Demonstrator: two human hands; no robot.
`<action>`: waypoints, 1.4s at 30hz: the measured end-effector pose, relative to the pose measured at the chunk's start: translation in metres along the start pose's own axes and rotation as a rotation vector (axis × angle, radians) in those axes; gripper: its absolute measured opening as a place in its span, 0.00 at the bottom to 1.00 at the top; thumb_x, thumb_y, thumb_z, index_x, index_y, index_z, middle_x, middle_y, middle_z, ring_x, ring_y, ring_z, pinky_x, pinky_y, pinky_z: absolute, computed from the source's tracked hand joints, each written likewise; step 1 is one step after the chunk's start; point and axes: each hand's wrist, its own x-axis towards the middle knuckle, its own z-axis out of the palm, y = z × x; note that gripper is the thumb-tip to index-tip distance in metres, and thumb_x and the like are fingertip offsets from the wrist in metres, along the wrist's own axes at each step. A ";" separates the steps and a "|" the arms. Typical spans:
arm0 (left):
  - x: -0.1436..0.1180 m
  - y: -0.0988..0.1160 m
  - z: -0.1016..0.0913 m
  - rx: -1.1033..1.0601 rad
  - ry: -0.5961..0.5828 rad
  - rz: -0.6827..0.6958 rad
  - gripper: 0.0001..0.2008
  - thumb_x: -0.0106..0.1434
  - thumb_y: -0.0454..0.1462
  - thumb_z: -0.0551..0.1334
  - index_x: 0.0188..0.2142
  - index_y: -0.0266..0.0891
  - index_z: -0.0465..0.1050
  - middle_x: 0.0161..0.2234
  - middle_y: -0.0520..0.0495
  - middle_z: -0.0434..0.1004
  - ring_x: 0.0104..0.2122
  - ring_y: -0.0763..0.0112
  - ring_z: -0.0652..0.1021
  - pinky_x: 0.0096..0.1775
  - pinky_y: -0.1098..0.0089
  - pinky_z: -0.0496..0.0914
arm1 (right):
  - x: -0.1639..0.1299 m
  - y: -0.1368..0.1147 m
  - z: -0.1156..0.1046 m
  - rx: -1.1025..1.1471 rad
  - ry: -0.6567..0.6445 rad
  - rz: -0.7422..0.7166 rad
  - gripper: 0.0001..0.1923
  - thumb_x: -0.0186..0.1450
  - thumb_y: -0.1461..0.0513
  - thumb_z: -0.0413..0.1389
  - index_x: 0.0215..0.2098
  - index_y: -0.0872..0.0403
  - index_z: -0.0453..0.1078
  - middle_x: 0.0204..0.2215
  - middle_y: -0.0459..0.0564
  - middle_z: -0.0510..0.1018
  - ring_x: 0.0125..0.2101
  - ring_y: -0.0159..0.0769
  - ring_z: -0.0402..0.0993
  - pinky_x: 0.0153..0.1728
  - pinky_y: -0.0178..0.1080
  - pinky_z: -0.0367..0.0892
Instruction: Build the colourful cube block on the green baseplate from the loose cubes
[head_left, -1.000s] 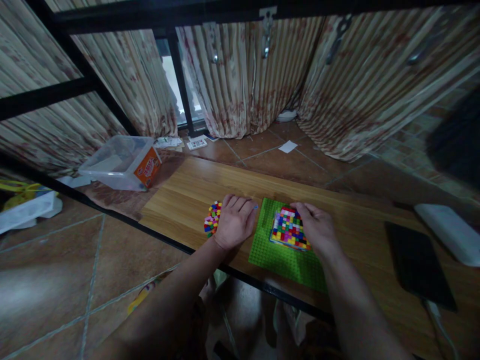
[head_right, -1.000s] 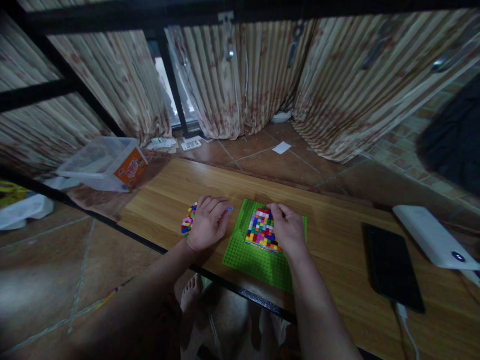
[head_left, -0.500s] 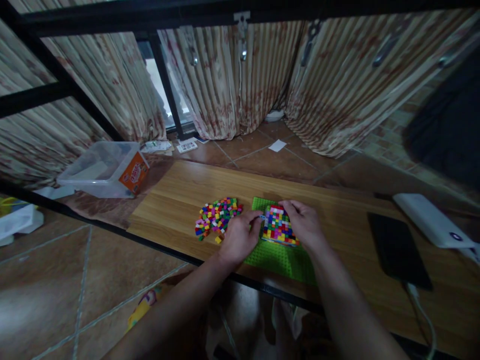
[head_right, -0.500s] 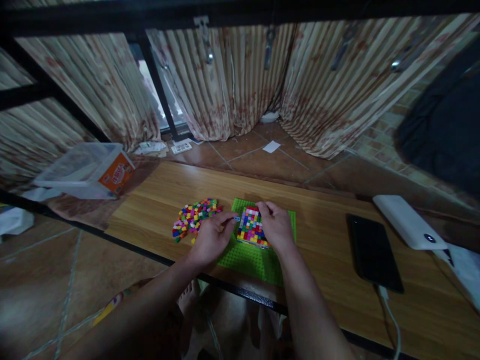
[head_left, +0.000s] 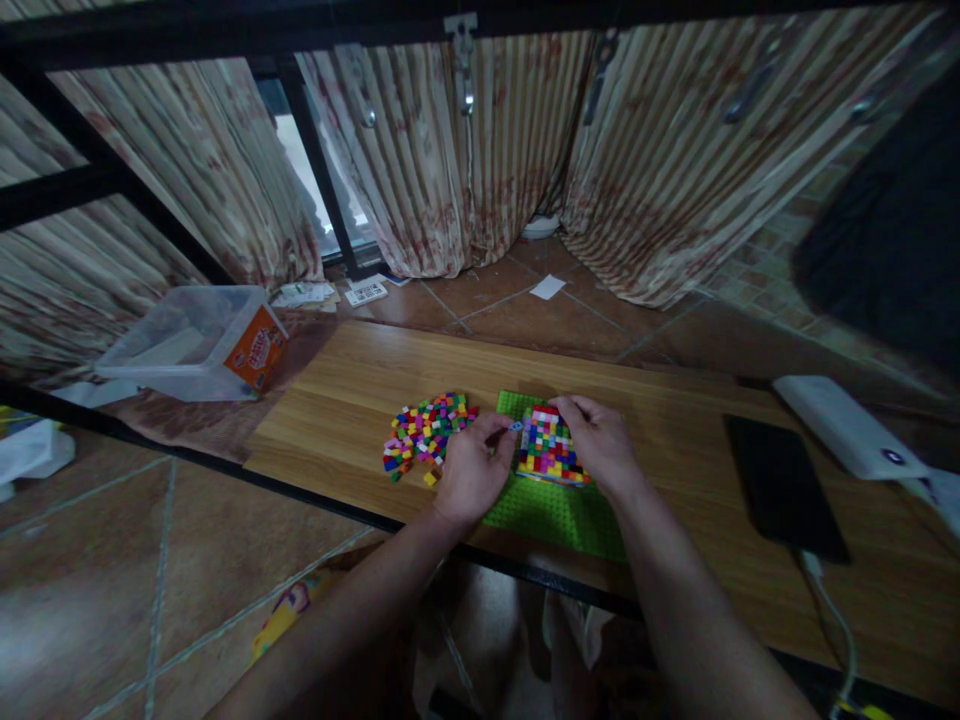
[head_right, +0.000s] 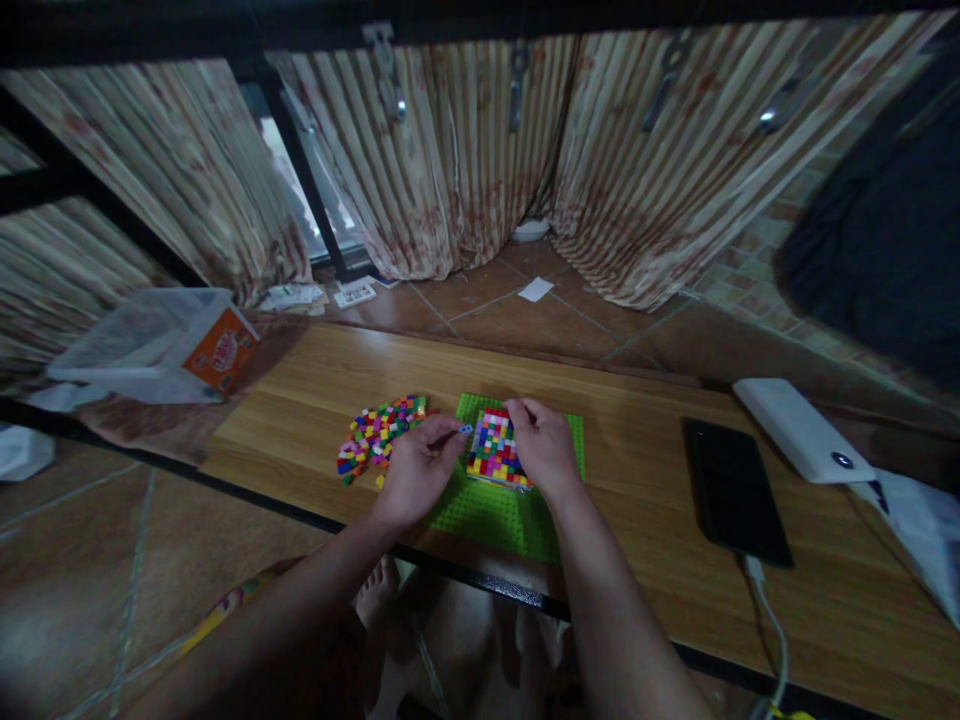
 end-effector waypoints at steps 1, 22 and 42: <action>0.000 -0.001 -0.002 0.053 0.005 0.021 0.06 0.64 0.35 0.58 0.37 0.39 0.74 0.35 0.47 0.81 0.34 0.70 0.80 0.38 0.71 0.74 | 0.000 -0.001 0.000 -0.005 0.000 0.006 0.19 0.62 0.50 0.50 0.33 0.53 0.78 0.29 0.48 0.82 0.32 0.38 0.75 0.35 0.38 0.65; -0.001 0.010 -0.003 0.229 -0.072 0.096 0.08 0.64 0.33 0.55 0.36 0.40 0.74 0.31 0.49 0.79 0.31 0.70 0.78 0.35 0.71 0.70 | 0.000 0.002 -0.001 -0.037 -0.012 -0.019 0.20 0.64 0.51 0.49 0.31 0.53 0.78 0.28 0.48 0.81 0.33 0.39 0.75 0.36 0.39 0.64; 0.009 0.007 0.005 -0.169 0.015 -0.170 0.03 0.55 0.30 0.62 0.30 0.37 0.73 0.28 0.51 0.77 0.28 0.74 0.75 0.32 0.73 0.70 | 0.001 0.005 -0.001 -0.027 -0.014 -0.013 0.20 0.63 0.50 0.49 0.32 0.52 0.78 0.26 0.48 0.81 0.32 0.39 0.75 0.36 0.38 0.65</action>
